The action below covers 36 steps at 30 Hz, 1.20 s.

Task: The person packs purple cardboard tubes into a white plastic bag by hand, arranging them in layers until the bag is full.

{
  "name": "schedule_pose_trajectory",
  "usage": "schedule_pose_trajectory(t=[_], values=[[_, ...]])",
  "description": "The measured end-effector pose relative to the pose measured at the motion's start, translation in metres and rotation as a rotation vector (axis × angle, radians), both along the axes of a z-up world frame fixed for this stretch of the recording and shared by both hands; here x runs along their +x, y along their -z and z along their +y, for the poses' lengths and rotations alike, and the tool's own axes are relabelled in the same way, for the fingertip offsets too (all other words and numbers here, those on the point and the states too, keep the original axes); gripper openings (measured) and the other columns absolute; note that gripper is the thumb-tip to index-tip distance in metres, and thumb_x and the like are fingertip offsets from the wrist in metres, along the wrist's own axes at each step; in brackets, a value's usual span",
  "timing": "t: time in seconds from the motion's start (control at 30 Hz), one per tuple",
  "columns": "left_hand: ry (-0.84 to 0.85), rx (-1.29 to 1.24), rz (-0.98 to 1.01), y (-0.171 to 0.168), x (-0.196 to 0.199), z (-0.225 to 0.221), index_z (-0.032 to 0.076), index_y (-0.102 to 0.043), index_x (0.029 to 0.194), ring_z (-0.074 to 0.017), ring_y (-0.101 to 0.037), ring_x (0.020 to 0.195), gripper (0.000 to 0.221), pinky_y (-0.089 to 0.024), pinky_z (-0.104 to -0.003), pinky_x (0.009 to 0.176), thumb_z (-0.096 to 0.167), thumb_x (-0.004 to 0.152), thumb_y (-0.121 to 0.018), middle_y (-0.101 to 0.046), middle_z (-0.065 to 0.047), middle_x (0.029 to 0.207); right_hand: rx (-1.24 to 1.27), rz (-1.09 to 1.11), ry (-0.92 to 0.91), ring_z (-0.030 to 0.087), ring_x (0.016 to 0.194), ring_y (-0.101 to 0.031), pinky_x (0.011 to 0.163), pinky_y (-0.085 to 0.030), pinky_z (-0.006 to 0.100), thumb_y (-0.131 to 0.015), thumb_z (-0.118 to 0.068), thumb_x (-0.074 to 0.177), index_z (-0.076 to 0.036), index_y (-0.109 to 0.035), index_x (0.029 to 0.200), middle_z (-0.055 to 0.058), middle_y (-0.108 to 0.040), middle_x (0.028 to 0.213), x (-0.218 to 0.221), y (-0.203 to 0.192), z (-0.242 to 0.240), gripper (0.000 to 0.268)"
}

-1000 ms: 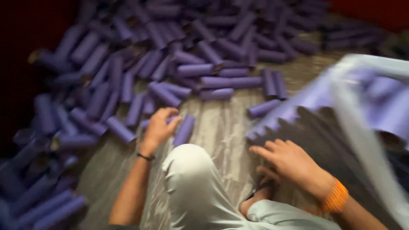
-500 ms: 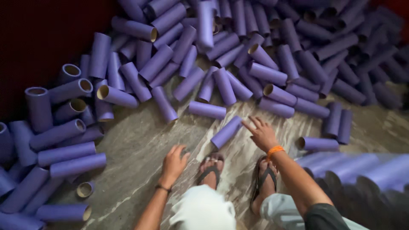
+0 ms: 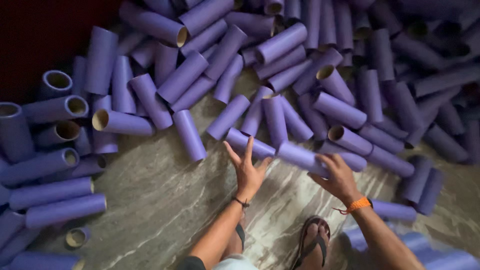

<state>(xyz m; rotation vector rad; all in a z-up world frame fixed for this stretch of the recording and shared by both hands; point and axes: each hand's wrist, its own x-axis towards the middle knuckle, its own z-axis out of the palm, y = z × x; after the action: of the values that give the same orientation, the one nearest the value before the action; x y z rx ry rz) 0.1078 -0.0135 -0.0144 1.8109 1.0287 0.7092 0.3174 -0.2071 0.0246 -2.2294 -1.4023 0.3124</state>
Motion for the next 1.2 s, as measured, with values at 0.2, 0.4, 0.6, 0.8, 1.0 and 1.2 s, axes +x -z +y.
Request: schedule_pose_trajectory(t=[0.2, 0.4, 0.6, 0.8, 1.0, 1.2], values=[[0.073, 0.052, 0.288, 0.011, 0.018, 0.000, 0.024, -0.036, 0.155, -0.0632, -0.012, 0.144, 0.112, -0.024, -0.064, 0.115, 0.028, 0.061, -0.096, 0.008, -0.040, 0.158, 0.162, -0.504, 0.000, 0.043, 0.131, -0.053, 0.112, -0.048, 0.051, -0.076, 0.000, 0.080, -0.029, -0.065, 0.137, 0.020, -0.048, 0.147, 0.019, 0.026, 0.061, 0.065], [-0.032, 0.104, 0.011, 0.044, -0.020, -0.005, 0.009, -0.038, 0.155, -0.0546, -0.029, 0.146, 0.087, -0.035, -0.054, 0.119, 0.002, 0.076, -0.073, -0.019, -0.035, 0.158, 0.058, -0.595, -0.079, 0.047, 0.125, -0.050, 0.108, -0.047, 0.052, -0.069, -0.003, 0.072, -0.025, -0.073, 0.130, 0.027, -0.045, 0.148, 0.025, 0.041, 0.118, 0.062], [-0.515, -0.810, -0.528, 0.086, -0.099, 0.030, 0.007, -0.063, 0.131, -0.0339, -0.067, 0.094, 0.035, -0.052, -0.046, 0.083, 0.006, 0.095, -0.062, -0.070, -0.013, 0.118, 0.293, -0.234, 0.131, 0.046, 0.124, -0.053, 0.098, -0.050, 0.051, -0.078, -0.009, 0.080, -0.007, -0.068, 0.106, 0.026, -0.048, 0.143, 0.038, 0.029, 0.092, 0.028], [-0.539, -1.135, -1.005, 0.147, -0.165, 0.065, 0.011, -0.063, 0.121, -0.0229, -0.067, 0.105, 0.024, -0.053, -0.038, 0.090, 0.010, 0.098, -0.064, -0.070, -0.006, 0.114, 0.879, 1.171, 0.888, 0.035, 0.095, -0.059, 0.079, -0.059, 0.045, -0.064, -0.025, 0.101, -0.013, -0.044, 0.124, 0.015, -0.059, 0.113, -0.046, 0.057, 0.033, 0.033], [-0.760, -0.892, -0.964, 0.195, -0.122, 0.124, 0.010, -0.068, 0.123, -0.0241, -0.066, 0.105, 0.026, -0.053, -0.043, 0.094, 0.018, 0.098, -0.065, -0.068, -0.010, 0.121, 0.904, 2.278, 0.820, 0.032, 0.092, -0.066, 0.068, -0.060, 0.034, -0.071, -0.044, 0.093, -0.014, -0.058, 0.137, 0.012, -0.066, 0.121, -0.126, 0.139, 0.042, 0.055], [-0.426, -1.048, -0.854, 0.117, -0.236, 0.098, 0.006, -0.062, 0.135, -0.0231, -0.060, 0.128, 0.041, -0.045, -0.043, 0.112, 0.016, 0.096, -0.061, -0.064, -0.008, 0.139, 0.602, 2.228, 0.738, 0.034, 0.089, -0.068, 0.062, -0.060, 0.034, -0.070, -0.049, 0.092, -0.009, -0.060, 0.137, 0.016, -0.067, 0.122, -0.044, 0.159, 0.089, 0.061]])
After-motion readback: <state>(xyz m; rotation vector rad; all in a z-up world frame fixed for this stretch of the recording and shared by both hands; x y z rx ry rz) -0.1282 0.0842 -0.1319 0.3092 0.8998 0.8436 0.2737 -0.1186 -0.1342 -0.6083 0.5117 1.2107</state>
